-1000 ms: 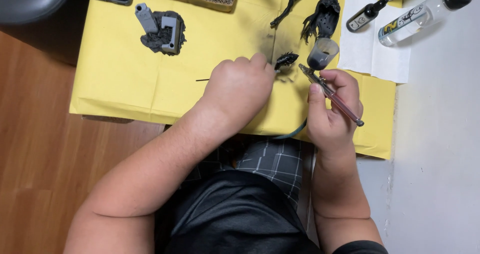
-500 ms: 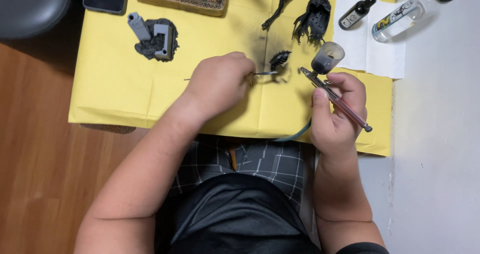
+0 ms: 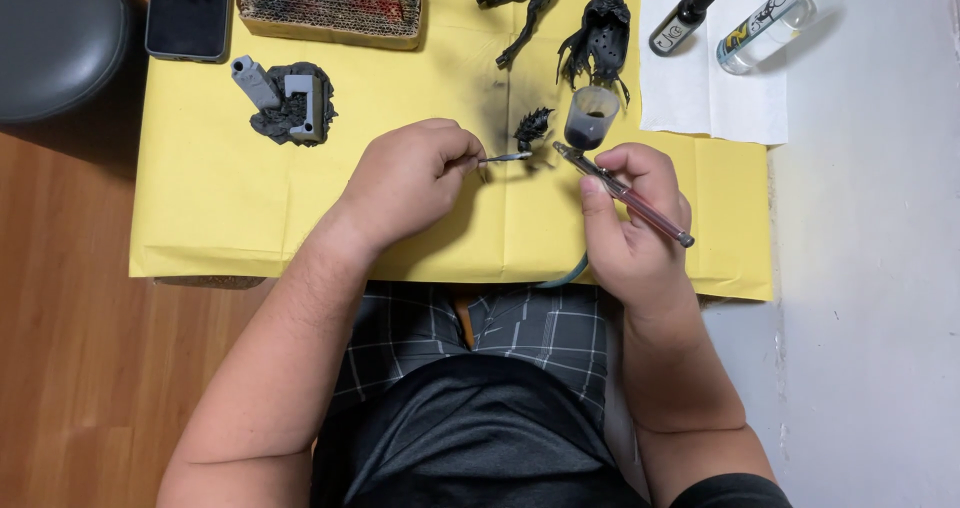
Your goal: Using an airbrush to apply paint to a small model component held on a mounting stick.
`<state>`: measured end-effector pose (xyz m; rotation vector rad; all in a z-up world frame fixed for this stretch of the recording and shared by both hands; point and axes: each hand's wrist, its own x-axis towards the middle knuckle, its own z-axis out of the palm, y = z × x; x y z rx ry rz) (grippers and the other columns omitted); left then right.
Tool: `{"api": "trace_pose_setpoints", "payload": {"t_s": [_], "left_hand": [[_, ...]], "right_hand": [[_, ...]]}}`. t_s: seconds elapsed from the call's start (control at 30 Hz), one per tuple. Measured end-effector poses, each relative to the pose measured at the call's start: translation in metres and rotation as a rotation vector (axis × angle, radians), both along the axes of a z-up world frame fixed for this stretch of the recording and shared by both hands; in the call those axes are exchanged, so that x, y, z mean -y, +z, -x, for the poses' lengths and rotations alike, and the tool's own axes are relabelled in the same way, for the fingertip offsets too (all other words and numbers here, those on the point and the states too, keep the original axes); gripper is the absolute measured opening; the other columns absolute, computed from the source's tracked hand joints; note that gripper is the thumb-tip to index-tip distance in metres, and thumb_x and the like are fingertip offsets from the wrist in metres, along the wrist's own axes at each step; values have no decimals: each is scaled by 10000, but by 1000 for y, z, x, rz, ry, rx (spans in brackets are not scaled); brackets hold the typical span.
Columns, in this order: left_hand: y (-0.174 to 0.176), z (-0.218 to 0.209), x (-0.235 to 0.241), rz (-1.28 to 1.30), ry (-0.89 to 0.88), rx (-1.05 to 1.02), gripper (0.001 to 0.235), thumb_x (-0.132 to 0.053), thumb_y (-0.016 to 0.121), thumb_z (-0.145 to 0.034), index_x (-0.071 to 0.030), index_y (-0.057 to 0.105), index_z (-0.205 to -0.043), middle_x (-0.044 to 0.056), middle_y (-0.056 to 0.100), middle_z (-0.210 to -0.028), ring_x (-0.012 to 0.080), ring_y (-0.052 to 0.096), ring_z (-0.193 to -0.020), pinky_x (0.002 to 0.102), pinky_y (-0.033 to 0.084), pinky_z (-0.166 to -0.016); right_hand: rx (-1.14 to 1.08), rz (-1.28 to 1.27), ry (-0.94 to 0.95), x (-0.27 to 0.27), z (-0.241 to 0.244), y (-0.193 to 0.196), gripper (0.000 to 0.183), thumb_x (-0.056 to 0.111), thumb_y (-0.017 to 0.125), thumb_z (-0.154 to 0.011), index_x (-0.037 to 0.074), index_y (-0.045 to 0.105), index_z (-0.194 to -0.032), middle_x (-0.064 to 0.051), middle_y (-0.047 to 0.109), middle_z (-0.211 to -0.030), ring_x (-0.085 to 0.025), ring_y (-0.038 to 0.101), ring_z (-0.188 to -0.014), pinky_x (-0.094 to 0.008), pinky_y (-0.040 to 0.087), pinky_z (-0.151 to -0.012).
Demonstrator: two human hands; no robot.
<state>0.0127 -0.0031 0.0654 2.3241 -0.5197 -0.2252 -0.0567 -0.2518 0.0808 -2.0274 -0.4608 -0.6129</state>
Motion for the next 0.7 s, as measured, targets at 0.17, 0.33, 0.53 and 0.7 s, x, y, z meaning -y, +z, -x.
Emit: {"api": "trace_pose_setpoints", "payload": {"t_s": [0.17,0.33,0.53,0.7], "left_hand": [[0,1,0,9,-8,2,210,-148,569,-988,-142,756,-1084,49,710,-924,294,710,-970,444,553,-885],[-1,-1,0,30,1,-29,216,-144,566,-992,-135,754,-1098,52,713,-936,289,711,-986,444,551,-906],[-6,-1,-1,75,0,-51,212,-150,572,-996,-145,755,-1103,44,716,-947,273,710,-998,438,550,-915],[6,3,-3,238,17,-92,174,-96,598,-975,-93,756,-1047,98,718,-909,322,716,-979,447,549,-912]], "right_hand": [[-14,7,4,3,1,-1,127,-86,618,-1006,-72,594,-1129,-105,565,-648,-205,545,-577,-318,482,-631],[-17,18,19,0,0,-1,123,-100,618,-999,-72,589,-1116,-100,549,-621,-211,528,-544,-312,468,-602],[-20,15,13,1,0,-4,125,-92,612,-1005,-57,577,-1120,-94,555,-636,-200,529,-542,-300,458,-595],[9,-5,-22,5,2,0,173,-81,625,-996,-68,595,-1166,-92,577,-664,-209,565,-572,-302,477,-613]]}}
